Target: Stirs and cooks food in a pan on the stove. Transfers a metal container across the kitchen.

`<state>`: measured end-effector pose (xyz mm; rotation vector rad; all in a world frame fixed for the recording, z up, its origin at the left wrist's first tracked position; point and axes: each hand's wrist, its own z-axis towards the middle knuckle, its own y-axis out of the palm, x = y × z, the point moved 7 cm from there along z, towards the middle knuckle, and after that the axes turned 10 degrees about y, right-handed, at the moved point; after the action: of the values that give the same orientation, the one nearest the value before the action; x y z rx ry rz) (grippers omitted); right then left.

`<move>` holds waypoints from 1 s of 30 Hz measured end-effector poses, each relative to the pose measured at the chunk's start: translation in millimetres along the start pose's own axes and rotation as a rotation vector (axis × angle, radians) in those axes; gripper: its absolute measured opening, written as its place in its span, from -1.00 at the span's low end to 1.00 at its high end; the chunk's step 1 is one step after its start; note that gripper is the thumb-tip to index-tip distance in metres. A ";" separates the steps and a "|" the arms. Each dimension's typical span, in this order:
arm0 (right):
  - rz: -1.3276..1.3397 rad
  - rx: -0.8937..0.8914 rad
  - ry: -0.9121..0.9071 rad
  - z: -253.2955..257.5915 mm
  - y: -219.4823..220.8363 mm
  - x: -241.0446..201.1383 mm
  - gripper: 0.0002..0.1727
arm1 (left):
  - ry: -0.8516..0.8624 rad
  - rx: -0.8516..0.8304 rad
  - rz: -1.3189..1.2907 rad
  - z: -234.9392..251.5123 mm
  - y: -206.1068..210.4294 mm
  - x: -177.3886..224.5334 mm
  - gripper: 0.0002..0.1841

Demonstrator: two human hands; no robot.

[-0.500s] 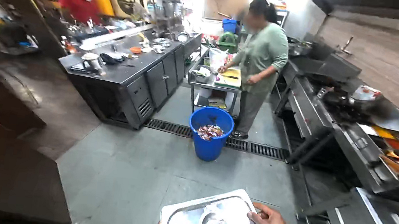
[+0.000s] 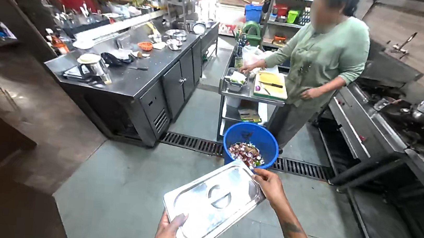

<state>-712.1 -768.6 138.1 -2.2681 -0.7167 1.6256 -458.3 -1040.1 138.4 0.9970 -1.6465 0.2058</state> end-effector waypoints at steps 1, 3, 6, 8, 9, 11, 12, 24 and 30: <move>0.034 0.005 -0.001 16.5 14.1 -18.4 -0.72 | 0.021 0.010 0.013 22.6 1.0 17.3 -0.34; 0.091 0.027 -0.005 47.4 40.0 -52.7 -0.72 | 0.078 -0.005 0.031 70.6 4.2 51.1 -0.36; 0.151 0.073 0.009 88.9 69.6 -93.5 -0.72 | 0.149 -0.050 0.057 147.7 13.4 90.0 -0.36; 0.214 0.127 0.040 109.5 89.4 -100.2 -0.73 | 0.172 -0.091 0.102 192.2 22.4 107.8 -0.35; 0.274 0.169 0.069 124.2 95.6 -105.2 -0.71 | 0.202 -0.128 0.131 217.7 36.5 120.8 -0.35; 0.486 0.229 0.163 146.4 111.1 -98.1 -0.63 | 0.238 -0.203 0.204 255.6 65.6 136.8 -0.33; 0.608 0.259 0.208 157.8 118.7 -90.4 -0.58 | 0.252 -0.238 0.236 271.9 82.0 142.3 -0.32; 0.947 0.495 0.556 318.0 121.6 -8.3 -0.44 | 0.214 -0.465 0.573 436.0 256.3 79.1 -0.21; 0.884 0.480 0.647 377.3 99.3 10.1 -0.45 | 0.099 -0.456 0.512 487.9 289.2 36.0 -0.21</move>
<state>-1039.5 -874.6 -45.9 -2.5882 0.8351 0.9735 -1010.2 -1171.9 106.6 0.2105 -1.7276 0.2025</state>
